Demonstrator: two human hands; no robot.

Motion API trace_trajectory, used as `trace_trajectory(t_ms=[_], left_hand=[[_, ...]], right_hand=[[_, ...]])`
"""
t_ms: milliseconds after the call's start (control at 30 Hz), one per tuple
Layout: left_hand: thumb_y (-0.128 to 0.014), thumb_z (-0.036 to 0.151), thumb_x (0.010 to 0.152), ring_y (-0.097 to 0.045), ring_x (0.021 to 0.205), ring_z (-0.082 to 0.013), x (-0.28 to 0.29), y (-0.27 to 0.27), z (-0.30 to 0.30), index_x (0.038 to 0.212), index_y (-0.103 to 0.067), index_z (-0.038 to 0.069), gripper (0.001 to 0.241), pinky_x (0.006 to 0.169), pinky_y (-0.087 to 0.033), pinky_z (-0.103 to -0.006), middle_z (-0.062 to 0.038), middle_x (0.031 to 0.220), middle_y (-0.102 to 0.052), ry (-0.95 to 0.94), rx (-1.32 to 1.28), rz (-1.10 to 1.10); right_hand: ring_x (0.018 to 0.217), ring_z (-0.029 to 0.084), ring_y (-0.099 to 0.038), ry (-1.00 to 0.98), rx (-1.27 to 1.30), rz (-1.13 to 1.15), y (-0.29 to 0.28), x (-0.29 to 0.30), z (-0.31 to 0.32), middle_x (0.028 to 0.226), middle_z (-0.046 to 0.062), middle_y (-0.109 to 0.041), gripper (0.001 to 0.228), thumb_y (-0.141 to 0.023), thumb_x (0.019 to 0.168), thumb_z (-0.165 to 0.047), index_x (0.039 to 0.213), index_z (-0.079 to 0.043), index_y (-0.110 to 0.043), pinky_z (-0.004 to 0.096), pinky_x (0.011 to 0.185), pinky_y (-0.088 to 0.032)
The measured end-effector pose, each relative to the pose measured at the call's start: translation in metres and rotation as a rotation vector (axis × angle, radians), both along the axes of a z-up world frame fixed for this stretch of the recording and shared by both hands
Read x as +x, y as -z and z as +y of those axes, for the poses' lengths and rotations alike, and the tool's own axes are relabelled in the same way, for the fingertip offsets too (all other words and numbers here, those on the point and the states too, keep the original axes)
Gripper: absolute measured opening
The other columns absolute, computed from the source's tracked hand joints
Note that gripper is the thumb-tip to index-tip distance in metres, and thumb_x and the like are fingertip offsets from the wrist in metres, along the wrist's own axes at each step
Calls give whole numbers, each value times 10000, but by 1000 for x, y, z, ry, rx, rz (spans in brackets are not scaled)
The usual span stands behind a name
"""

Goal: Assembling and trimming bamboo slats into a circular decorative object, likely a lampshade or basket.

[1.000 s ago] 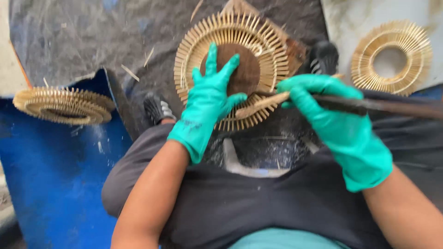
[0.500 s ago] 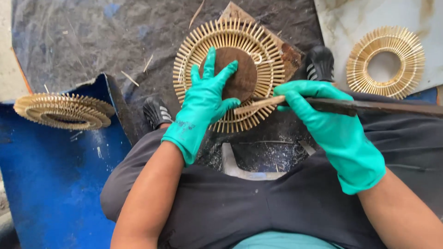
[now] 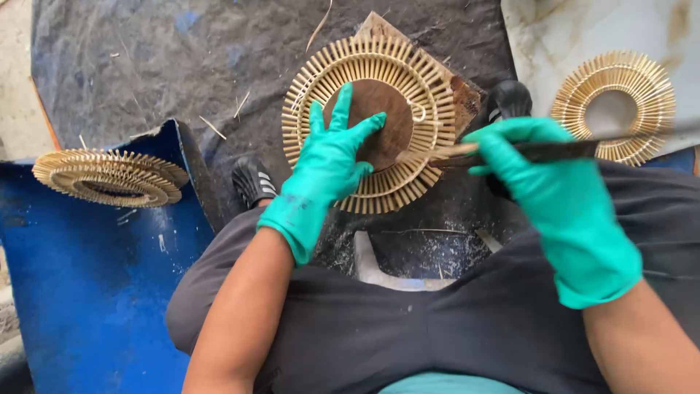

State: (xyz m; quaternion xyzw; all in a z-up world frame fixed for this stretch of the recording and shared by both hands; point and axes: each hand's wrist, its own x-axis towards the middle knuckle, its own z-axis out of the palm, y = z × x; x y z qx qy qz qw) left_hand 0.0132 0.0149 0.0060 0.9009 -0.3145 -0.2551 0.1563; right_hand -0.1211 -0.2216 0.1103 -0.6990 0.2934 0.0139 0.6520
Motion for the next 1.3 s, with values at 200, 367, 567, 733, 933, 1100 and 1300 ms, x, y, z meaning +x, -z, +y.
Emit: trace_trajectory(t_ms=[200, 367, 567, 733, 933, 1100, 1300], left_hand=[[-860, 526, 760, -364, 1370, -564, -7, -14, -17, 1580, -305, 277, 1022, 1094, -432, -586, -140, 1713, -23, -327, 7, 101], [-895, 560, 699, -299, 1405, -574, -2, -10, -19, 1559, -342, 301, 1055, 1047, -447, -599, -97, 1687, -36, -280, 63, 26], [-908, 520, 691, -252, 1418, -602, 4, -11, -16, 1552, -371, 327, 1033, 1048, -455, -604, -49, 1693, -41, -227, 65, 31], [-932, 498, 663, -211, 1446, -601, 6, -11, -16, 1534, -386, 323, 1043, 1054, -459, -593, -39, 1683, -49, -192, 63, 9], [-933, 471, 650, -192, 1461, -597, 4, -8, -15, 1541, -386, 348, 1053, 1076, -445, -581, -54, 1680, -45, -195, 28, -3], [-886, 478, 756, -298, 1376, -623, -4, -24, -23, 1557, -345, 389, 971, 1002, -474, -604, -85, 1699, 5, -264, 126, 44], [-928, 440, 679, -378, 1333, -571, -1, -6, -16, 1530, -384, 402, 1011, 986, -503, -569, -110, 1677, -49, -240, 43, -19]], right_hand=[[720, 128, -696, -35, -215, 105, 52, 32, -56, 835, 52, -718, 245, -747, 986, -238, 1024, 3, -729, 264, 647, -583], [686, 141, -662, -104, -304, 208, 95, 44, -55, 805, 68, -699, 286, -756, 979, -270, 1013, 4, -680, 293, 607, -543], [660, 146, -670, -149, -356, 266, 112, 46, -51, 814, 64, -695, 331, -765, 958, -309, 1032, -2, -666, 316, 584, -541], [649, 163, -652, -174, -421, 317, 104, 48, -48, 788, 77, -691, 330, -776, 953, -323, 1034, -19, -675, 338, 572, -525], [701, 168, -687, -163, -437, 339, 56, 40, -37, 859, 101, -732, 307, -770, 963, -291, 1042, -9, -678, 326, 613, -550], [895, 142, -754, -111, 69, -246, 17, 15, -5, 1064, 65, -763, 159, -664, 1066, -161, 1144, -27, -698, 265, 824, -619], [882, 127, -729, -209, -84, -158, 17, 10, 6, 1014, 59, -762, 154, -701, 1015, -138, 1127, -39, -738, 252, 797, -591]])
